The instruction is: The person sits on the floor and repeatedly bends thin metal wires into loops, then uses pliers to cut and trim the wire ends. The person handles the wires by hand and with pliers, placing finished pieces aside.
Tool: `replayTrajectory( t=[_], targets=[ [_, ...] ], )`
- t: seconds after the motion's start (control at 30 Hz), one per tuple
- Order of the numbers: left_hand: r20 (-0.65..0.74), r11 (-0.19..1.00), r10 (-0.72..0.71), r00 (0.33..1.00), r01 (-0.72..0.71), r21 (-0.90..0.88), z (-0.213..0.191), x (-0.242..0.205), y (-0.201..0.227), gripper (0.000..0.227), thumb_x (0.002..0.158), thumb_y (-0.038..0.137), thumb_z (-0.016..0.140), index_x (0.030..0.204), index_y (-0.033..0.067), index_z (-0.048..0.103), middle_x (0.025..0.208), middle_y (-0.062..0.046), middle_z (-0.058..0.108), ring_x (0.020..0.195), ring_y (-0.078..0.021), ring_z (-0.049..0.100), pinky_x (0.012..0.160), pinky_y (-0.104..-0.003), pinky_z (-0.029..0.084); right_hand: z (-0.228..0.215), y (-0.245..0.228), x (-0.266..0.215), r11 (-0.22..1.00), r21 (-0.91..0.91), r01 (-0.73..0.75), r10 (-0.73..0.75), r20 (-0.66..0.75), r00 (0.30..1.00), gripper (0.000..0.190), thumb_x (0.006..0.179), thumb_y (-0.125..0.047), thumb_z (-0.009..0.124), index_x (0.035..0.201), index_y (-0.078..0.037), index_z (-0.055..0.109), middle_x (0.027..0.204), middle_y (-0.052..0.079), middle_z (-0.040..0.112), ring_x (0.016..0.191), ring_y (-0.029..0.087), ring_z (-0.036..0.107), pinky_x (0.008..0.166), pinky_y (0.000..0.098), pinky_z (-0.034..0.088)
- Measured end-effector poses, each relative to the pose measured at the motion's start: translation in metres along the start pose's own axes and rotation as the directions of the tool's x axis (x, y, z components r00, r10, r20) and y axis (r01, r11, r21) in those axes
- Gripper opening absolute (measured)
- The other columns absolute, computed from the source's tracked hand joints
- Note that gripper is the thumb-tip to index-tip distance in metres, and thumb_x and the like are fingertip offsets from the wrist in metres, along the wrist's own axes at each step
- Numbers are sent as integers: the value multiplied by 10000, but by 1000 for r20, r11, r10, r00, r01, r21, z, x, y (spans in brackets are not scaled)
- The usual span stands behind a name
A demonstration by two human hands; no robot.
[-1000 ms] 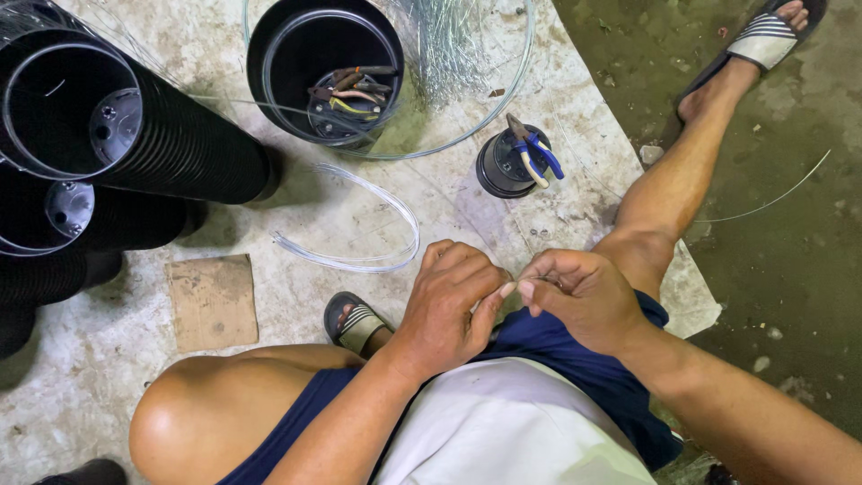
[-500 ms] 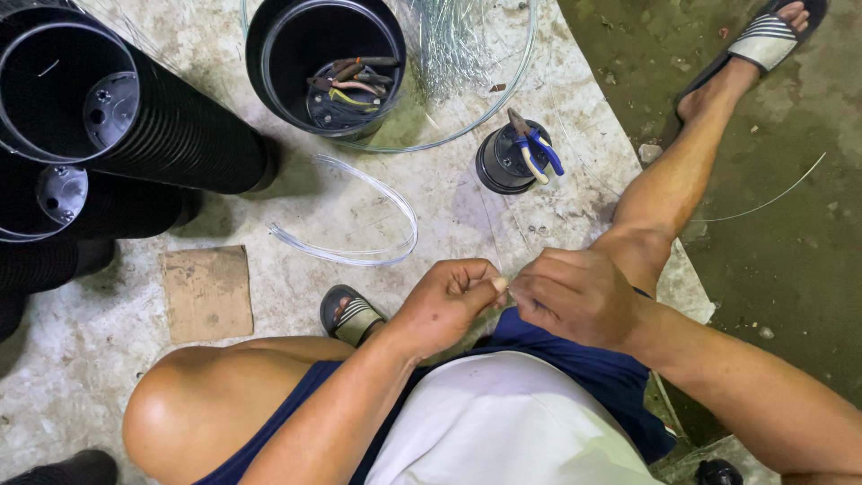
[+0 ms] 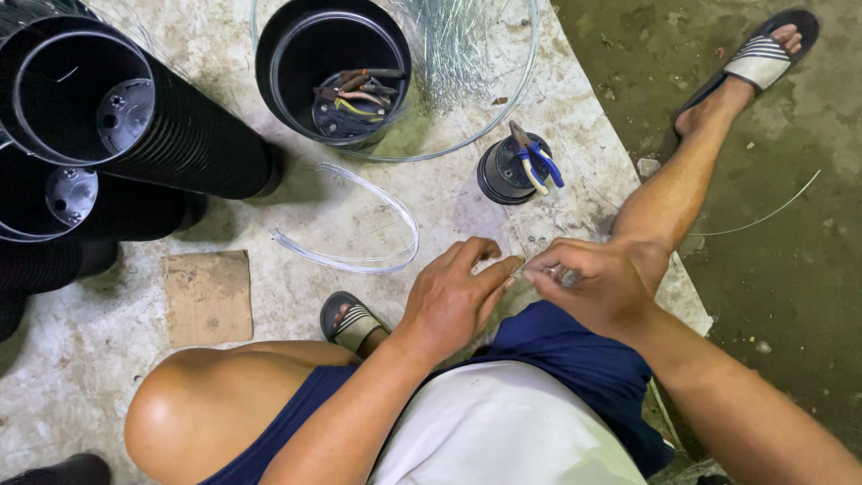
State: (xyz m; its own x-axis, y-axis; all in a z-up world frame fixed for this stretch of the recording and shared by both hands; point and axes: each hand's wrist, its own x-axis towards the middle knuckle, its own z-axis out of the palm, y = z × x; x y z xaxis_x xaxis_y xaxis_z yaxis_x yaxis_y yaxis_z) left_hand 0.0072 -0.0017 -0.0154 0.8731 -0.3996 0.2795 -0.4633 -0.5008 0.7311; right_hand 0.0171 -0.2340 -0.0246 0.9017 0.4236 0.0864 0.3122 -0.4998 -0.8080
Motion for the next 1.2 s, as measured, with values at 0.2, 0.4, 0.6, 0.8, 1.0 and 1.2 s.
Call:
replayTrajectory(
  t=[0.2,0.4,0.6,0.8,1.0,1.2],
  targets=[
    [-126,998,57,990,-62,-33,-2,0,1,250,882,160,760,1108,72,702,1274,-136,642,1182,-349,637,966,-425,531,14,21,-14,812,490,-318,365,-1,931,93,967,-47,688,880,-14,689,710,-25,608,616,33,527,542,195,409],
    [-55,984,109,992,-116,-138,-1,2,-4,179,907,116,726,1077,63,701,1105,-88,709,1148,-321,679,1134,-475,467,10,17,-12,776,596,-208,240,27,970,250,1015,-16,577,767,-50,569,709,-24,508,635,51,462,587,225,401],
    [245,792,-162,956,274,-546,8,-1,-16,105,953,143,716,993,54,754,872,-48,724,744,-152,672,671,-307,543,1,0,0,829,543,-138,131,52,990,324,1008,-4,575,705,-64,476,697,-29,461,645,53,404,591,234,340],
    [326,640,-259,909,414,-647,26,-2,-21,155,977,171,741,1007,27,790,705,-24,629,657,-55,495,576,-278,430,-8,-7,10,745,650,-151,118,94,989,328,1013,5,577,710,-65,472,718,-39,436,670,54,373,607,245,315],
    [77,830,-72,994,102,-548,25,-2,-22,113,987,122,695,1063,73,762,826,-77,696,690,-181,657,638,-313,512,-40,6,5,818,520,-247,287,3,958,191,975,-41,633,785,-22,621,811,-8,570,695,67,474,619,212,367],
    [-73,948,32,997,-53,-315,17,-2,-24,155,946,117,730,1099,120,750,816,-84,647,708,-286,651,625,-383,512,-151,47,-13,884,431,-182,317,-265,911,185,1045,-105,675,893,-3,648,851,78,648,695,145,572,688,286,455]
  ],
)
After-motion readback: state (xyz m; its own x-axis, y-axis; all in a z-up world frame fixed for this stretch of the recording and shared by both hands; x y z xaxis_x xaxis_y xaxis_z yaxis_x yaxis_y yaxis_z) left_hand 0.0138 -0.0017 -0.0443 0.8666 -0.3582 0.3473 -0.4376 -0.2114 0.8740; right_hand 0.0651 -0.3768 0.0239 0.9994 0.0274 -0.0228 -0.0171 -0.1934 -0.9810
